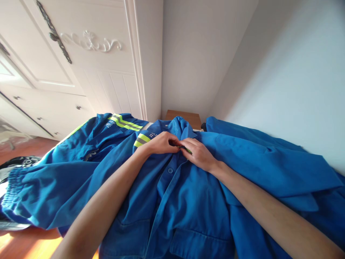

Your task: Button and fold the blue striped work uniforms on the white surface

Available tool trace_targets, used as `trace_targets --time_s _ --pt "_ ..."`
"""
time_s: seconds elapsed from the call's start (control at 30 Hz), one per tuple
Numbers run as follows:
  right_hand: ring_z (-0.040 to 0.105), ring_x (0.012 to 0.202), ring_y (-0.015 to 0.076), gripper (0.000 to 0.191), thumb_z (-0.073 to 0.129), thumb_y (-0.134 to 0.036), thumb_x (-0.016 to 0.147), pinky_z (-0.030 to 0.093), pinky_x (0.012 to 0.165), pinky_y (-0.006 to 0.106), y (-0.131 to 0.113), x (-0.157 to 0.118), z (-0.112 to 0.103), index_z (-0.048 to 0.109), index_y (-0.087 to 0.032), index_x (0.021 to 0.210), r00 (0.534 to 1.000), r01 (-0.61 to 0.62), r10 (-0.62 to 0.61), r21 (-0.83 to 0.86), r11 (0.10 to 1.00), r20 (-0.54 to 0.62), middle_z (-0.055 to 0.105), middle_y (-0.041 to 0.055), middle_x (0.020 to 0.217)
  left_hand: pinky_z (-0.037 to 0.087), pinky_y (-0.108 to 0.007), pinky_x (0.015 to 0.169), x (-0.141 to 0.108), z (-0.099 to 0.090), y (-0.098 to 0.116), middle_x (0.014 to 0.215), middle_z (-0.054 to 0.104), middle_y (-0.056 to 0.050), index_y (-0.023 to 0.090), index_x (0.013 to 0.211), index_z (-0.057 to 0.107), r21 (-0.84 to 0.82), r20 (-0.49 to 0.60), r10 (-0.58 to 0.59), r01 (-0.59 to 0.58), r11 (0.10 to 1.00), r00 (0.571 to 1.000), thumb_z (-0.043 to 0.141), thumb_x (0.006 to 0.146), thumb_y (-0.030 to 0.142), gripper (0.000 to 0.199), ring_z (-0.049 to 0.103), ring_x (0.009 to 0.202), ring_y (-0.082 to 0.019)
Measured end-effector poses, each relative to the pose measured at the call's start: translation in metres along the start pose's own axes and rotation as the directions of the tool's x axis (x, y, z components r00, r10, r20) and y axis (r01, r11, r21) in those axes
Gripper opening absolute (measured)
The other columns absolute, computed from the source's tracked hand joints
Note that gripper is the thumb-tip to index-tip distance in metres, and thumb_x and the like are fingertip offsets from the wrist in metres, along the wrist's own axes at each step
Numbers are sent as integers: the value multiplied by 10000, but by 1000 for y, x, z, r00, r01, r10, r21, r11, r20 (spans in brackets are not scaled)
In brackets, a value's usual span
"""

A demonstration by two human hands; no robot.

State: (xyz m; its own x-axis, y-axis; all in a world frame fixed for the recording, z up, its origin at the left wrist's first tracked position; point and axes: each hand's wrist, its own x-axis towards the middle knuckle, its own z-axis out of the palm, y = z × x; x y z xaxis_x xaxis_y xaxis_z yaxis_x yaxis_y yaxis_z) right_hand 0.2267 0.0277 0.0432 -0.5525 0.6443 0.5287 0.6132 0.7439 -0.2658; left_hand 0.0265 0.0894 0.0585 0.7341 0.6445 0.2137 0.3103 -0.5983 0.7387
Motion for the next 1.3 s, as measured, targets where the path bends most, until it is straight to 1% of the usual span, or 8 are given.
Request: trace_targets --time_s 0.17,0.37,0.5,0.63,0.8,0.87,1.07,1.3 --pt "657 1043 236 258 555 -237 944 535 936 396 2 0 -1 647 -174 1176 997 -57 63 103 993 -53 704 107 1103 448 -223 637 3 1 -14 759 722 -18 121 836 754 -113 22 -4 6 994 1000 690 733 322 235 625 712 -151" --pt "648 1095 226 316 540 -169 933 525 970 391 6 -2 -3 641 -196 1231 991 -132 126 192 972 43 689 94 1171 428 -216 593 0 2 -12 687 709 -14 124 757 756 -45 11 -54 54 998 999 679 728 270 168 607 650 -140" --pt "662 1065 223 338 567 -142 901 533 956 384 8 -2 -3 648 -187 1227 986 -167 163 214 963 38 702 90 1146 411 -206 585 1 3 -12 674 678 10 128 769 742 -42 35 -24 26 999 999 640 728 222 145 575 632 -121" --pt "670 1046 224 337 557 -139 902 541 939 391 7 -2 -4 653 -210 1217 984 -178 175 171 969 31 708 74 1134 400 -204 582 2 6 -14 686 661 16 121 798 731 -59 59 -16 19 998 998 612 720 202 164 560 640 -117" --pt "663 1047 252 313 521 -141 923 540 916 427 5 -3 -4 658 -185 1201 992 -119 120 -22 993 39 701 105 1140 428 -214 649 3 8 -15 743 679 7 118 839 726 -82 76 -1 7 997 997 595 716 199 197 579 694 -131" --pt "666 1035 251 311 522 -145 924 544 904 423 5 -3 -4 656 -183 1202 994 -105 106 -50 993 30 702 107 1133 432 -213 652 3 9 -16 741 678 8 122 842 726 -92 79 -1 8 996 997 590 726 209 199 584 696 -133" --pt "661 1034 240 316 552 -147 895 543 923 400 5 -4 -4 652 -180 1194 995 -102 102 5 995 6 695 99 1121 446 -210 670 3 9 -17 762 696 3 126 841 735 -92 58 9 -4 996 998 571 747 219 210 606 722 -142" --pt "656 1009 230 380 559 -130 845 553 896 387 1 -4 -7 632 -193 1212 989 -146 144 75 986 32 674 87 1118 464 -226 717 5 10 -19 814 724 -19 119 887 743 -136 64 19 -10 991 998 586 735 244 253 623 763 -157"
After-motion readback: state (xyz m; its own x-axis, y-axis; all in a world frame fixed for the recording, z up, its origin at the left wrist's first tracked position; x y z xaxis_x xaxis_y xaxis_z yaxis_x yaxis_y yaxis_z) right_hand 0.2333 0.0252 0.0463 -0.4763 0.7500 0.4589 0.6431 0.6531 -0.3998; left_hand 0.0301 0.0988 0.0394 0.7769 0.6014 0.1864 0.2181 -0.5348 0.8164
